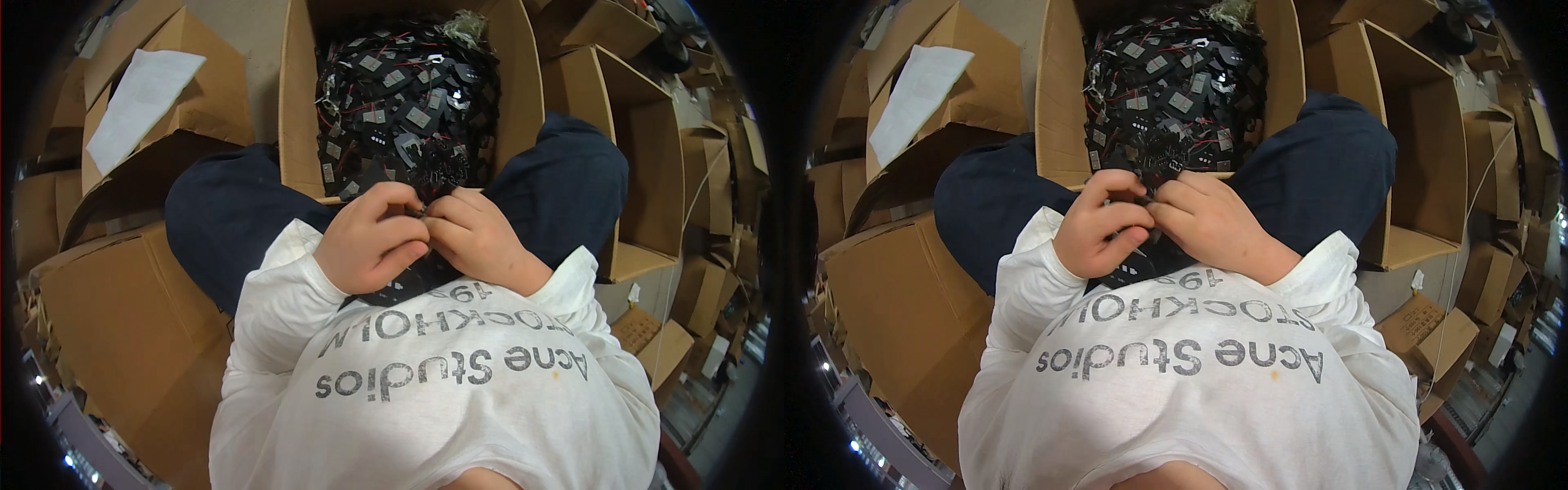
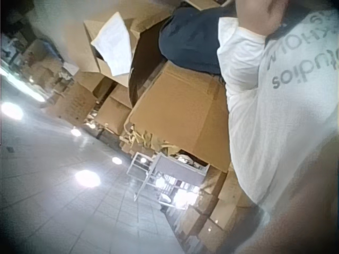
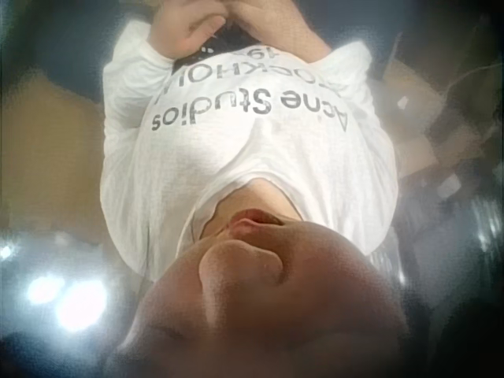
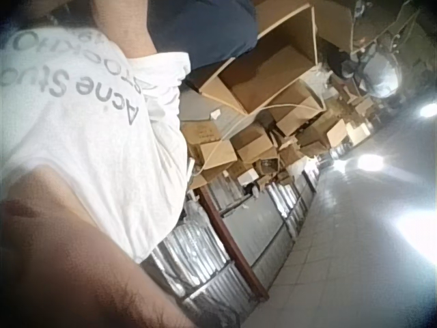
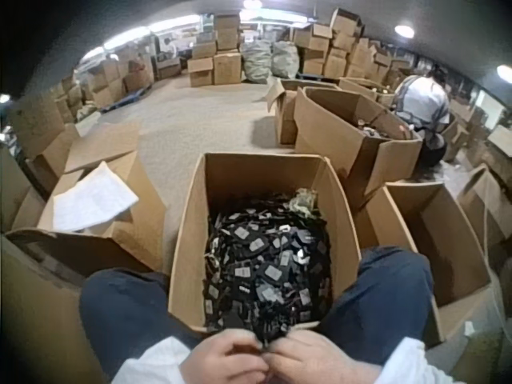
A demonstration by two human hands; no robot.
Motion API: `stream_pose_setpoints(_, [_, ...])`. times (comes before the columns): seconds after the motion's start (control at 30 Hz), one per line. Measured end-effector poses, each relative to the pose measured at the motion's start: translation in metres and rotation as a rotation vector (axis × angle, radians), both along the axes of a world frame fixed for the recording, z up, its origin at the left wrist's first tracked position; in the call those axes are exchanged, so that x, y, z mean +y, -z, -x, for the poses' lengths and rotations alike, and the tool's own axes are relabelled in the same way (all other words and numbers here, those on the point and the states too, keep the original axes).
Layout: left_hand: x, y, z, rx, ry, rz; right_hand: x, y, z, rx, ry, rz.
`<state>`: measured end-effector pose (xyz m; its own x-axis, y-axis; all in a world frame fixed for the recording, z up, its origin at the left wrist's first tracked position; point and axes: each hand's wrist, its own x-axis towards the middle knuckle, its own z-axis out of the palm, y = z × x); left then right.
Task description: The recorder is sorting various plastic and electronic components into cardboard boxes while sitting on the floor of a warehouse/factory.
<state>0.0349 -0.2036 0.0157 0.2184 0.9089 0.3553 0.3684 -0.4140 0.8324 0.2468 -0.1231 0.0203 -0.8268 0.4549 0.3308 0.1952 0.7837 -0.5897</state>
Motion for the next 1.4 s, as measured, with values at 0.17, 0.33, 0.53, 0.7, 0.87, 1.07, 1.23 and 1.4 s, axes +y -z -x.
stream_pose_setpoints(0.17, [0.007, 0.015, -0.004, 0.068, -0.053, 0.058, 0.001, 0.005, -0.001, 0.016, -0.039, -0.053])
stream_pose_setpoints(0.33, [0.011, 0.013, -0.012, 0.101, -0.049, 0.094, 0.007, 0.008, -0.008, 0.073, -0.054, 0.127])
stream_pose_setpoints(0.53, [0.009, 0.008, -0.017, 0.149, -0.066, 0.098, 0.001, 0.012, -0.012, 0.228, 0.160, 0.752])
stream_pose_setpoints(0.7, [0.011, 0.016, -0.022, 0.179, -0.095, 0.199, 0.001, 0.018, -0.014, 0.272, 0.175, 0.522])
stream_pose_setpoints(0.87, [0.010, 0.016, -0.028, 0.091, -0.168, 0.196, -0.002, 0.025, -0.016, 0.225, 0.177, 0.019])
stream_pose_setpoints(1.07, [0.013, 0.013, -0.028, 0.134, -0.138, 0.289, 0.005, 0.030, -0.012, 0.261, 0.085, -0.253])
stream_pose_setpoints(1.23, [0.018, 0.015, -0.027, 0.193, -0.034, 0.124, 0.008, 0.029, -0.023, 0.217, 0.120, -0.249])
stream_pose_setpoints(1.4, [0.020, 0.010, -0.019, 0.417, 0.046, -0.057, 0.007, 0.019, -0.028, 0.091, 0.112, -0.228])
